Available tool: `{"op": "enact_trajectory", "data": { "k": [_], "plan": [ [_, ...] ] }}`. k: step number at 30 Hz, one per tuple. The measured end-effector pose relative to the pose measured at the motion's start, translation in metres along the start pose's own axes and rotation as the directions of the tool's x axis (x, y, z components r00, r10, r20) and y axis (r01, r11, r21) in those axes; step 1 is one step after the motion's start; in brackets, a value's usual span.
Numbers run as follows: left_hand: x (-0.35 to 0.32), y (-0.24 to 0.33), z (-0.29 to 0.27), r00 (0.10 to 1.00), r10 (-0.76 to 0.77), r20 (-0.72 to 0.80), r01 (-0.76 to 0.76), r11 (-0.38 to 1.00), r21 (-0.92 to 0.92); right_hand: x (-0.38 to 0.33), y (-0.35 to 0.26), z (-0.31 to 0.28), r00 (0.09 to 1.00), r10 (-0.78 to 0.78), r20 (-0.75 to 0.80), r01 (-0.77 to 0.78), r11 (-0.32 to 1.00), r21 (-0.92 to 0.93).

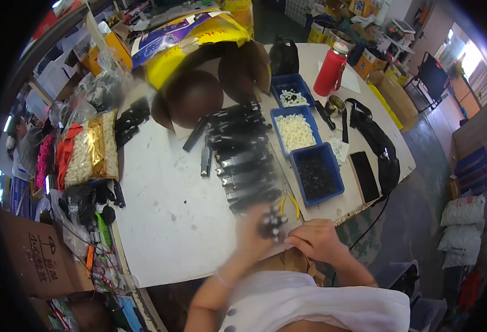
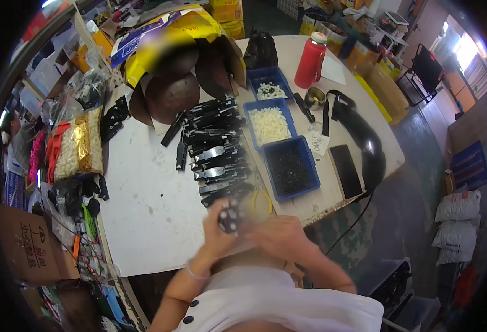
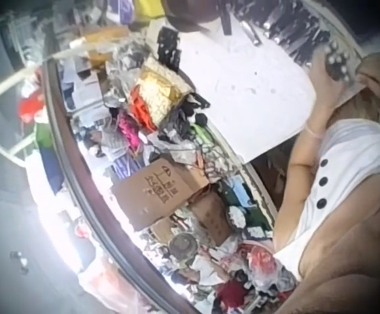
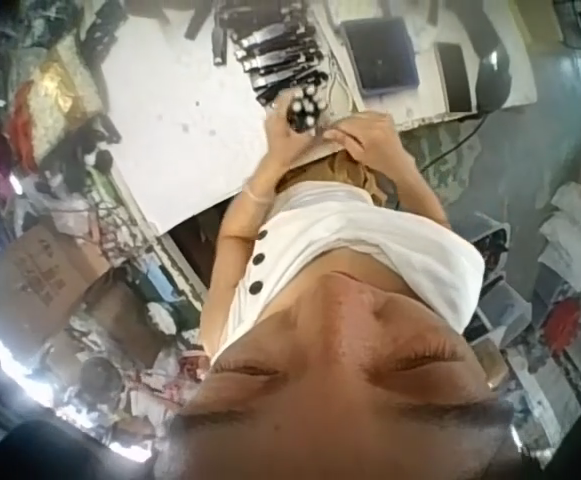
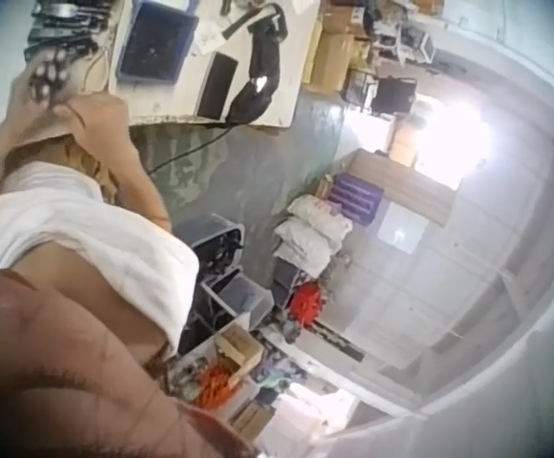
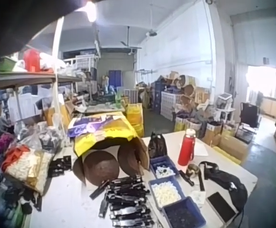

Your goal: Manually assembling small plastic components by inserting white pins into a black circular base at a workbench.

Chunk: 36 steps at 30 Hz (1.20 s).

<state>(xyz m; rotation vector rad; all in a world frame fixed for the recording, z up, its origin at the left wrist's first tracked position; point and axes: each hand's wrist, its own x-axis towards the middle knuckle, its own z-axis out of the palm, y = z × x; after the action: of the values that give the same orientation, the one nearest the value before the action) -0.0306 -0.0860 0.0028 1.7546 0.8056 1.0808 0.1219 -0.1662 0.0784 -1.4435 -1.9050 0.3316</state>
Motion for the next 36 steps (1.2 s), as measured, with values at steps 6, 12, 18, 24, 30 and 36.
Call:
{"op": "enact_trajectory", "data": {
  "k": [6,12,18,24,30,36],
  "plan": [
    [0.199,0.024,-0.026,0.941,0.289,0.175,-0.334,0.721,0.607,-0.03,0.023,0.058,0.977,0.11,-0.184,-0.102,0.993,0.051],
    [0.309,-0.042,-0.043,0.961,-0.003,0.278,-0.257,0.376,0.89,-0.034,0.04,0.092,0.98,-0.032,-0.196,0.029,0.999,-0.017],
    [0.304,-0.075,-0.034,0.952,-0.094,0.291,-0.15,0.687,0.711,-0.046,0.053,0.1,0.995,0.088,-0.043,-0.091,0.994,-0.066],
    [0.224,-0.012,-0.112,0.597,0.781,0.185,-0.695,0.388,0.606,-0.047,0.061,0.097,0.999,0.028,-0.034,-0.028,0.999,0.016],
    [0.226,-0.081,-0.251,0.864,0.502,-0.045,-0.172,0.378,0.91,-0.033,0.047,0.091,0.993,0.063,-0.103,-0.061,0.998,0.027],
    [0.266,-0.173,-0.323,0.969,-0.047,-0.242,0.246,0.085,0.966,-0.032,0.041,0.091,0.987,0.144,-0.071,-0.146,0.989,-0.032]
  ]
}}
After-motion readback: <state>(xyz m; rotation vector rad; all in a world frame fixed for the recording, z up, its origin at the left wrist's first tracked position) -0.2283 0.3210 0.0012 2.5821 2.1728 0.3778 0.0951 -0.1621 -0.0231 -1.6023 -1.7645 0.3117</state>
